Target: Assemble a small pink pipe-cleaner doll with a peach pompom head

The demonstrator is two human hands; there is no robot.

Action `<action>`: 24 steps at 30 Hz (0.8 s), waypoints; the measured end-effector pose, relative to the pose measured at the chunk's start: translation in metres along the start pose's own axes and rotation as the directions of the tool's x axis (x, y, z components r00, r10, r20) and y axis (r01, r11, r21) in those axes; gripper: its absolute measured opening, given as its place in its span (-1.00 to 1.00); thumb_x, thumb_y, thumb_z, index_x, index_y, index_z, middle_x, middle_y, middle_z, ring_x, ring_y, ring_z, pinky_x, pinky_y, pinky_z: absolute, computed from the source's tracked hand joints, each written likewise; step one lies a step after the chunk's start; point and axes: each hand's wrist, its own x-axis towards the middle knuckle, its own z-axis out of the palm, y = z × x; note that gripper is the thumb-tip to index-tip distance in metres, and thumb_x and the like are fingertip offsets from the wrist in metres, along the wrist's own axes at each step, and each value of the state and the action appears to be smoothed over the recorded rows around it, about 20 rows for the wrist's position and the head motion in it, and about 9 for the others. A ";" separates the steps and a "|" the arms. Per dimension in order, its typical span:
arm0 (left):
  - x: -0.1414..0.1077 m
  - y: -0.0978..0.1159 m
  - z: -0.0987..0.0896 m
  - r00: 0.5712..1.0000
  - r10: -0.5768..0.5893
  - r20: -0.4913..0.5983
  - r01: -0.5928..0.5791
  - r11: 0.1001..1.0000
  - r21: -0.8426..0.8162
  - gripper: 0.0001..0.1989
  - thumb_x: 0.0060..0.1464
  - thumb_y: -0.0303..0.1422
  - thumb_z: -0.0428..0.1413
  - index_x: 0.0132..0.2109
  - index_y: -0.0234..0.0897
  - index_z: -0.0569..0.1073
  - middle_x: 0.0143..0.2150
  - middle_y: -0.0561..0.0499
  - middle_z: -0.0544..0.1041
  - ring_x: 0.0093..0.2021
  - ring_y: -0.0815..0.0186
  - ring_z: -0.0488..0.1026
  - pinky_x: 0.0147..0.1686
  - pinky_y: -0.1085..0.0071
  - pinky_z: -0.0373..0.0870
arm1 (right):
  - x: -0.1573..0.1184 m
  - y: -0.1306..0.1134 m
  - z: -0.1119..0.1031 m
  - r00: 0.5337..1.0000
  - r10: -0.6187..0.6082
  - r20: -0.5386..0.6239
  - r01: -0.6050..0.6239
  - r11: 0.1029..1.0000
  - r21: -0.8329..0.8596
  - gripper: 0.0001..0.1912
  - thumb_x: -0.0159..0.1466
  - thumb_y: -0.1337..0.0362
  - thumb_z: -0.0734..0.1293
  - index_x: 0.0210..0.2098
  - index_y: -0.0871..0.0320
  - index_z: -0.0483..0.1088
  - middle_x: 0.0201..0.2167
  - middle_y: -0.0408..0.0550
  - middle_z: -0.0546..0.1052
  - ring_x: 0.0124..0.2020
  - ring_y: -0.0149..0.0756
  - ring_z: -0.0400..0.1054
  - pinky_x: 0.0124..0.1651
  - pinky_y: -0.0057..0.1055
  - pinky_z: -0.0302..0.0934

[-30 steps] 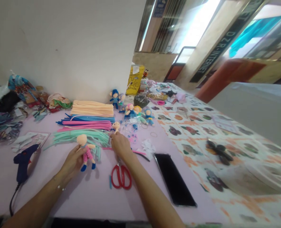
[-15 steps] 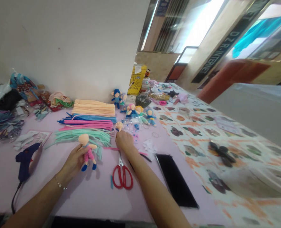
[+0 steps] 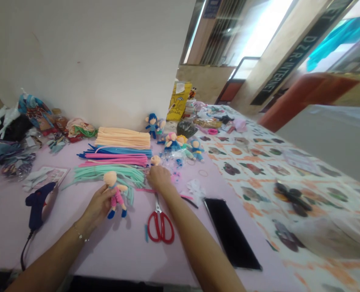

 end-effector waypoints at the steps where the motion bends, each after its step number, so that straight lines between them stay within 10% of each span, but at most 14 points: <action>1: 0.000 0.000 0.001 1.000 0.000 -0.006 -0.001 1.000 -0.003 -0.72 -0.20 -0.25 0.29 -0.38 -0.37 0.47 -0.68 0.07 0.43 -0.67 0.37 0.36 -0.66 0.48 0.15 | 0.000 0.002 -0.001 1.000 -0.012 -0.016 0.013 0.995 0.098 -0.80 0.34 0.21 0.31 -0.16 0.24 0.43 -0.17 -0.03 0.51 -0.16 -0.25 0.43 -0.08 -0.19 0.35; 10: -0.003 0.002 0.002 0.997 -0.013 -0.072 0.009 0.999 -0.051 -0.69 -0.27 -0.32 0.33 -0.34 -0.33 0.44 -0.44 -0.04 0.59 -0.48 0.30 0.51 -0.52 0.46 0.33 | -0.002 0.031 0.012 0.999 0.019 -0.045 0.030 0.492 0.870 -0.75 0.37 0.21 0.27 -0.37 0.25 0.37 -0.50 -0.21 0.43 -0.52 -0.46 0.35 -0.42 -0.45 0.32; 17: 0.000 -0.001 -0.002 0.996 -0.032 -0.082 0.028 0.998 -0.050 -0.64 -0.31 -0.30 0.35 -0.33 -0.32 0.44 -0.48 0.00 0.57 -0.59 0.35 0.45 -0.60 0.48 0.26 | -0.014 0.032 0.010 1.000 0.001 -0.020 0.020 0.102 0.995 -0.78 0.10 0.17 0.44 -0.46 0.20 0.41 -0.63 -0.24 0.40 -0.61 -0.47 0.31 -0.47 -0.47 0.29; 24: -0.004 -0.003 0.000 0.996 -0.085 -0.028 0.084 0.996 -0.023 -0.65 -0.29 -0.29 0.37 -0.34 -0.37 0.47 -0.57 0.01 0.53 -0.69 0.40 0.34 -0.67 0.47 0.23 | -0.054 0.009 0.004 0.995 -0.096 0.019 -0.018 0.006 1.000 -0.73 -0.12 0.21 0.51 -0.42 0.18 0.51 -0.50 -0.19 0.52 -0.57 -0.48 0.37 -0.38 -0.46 0.32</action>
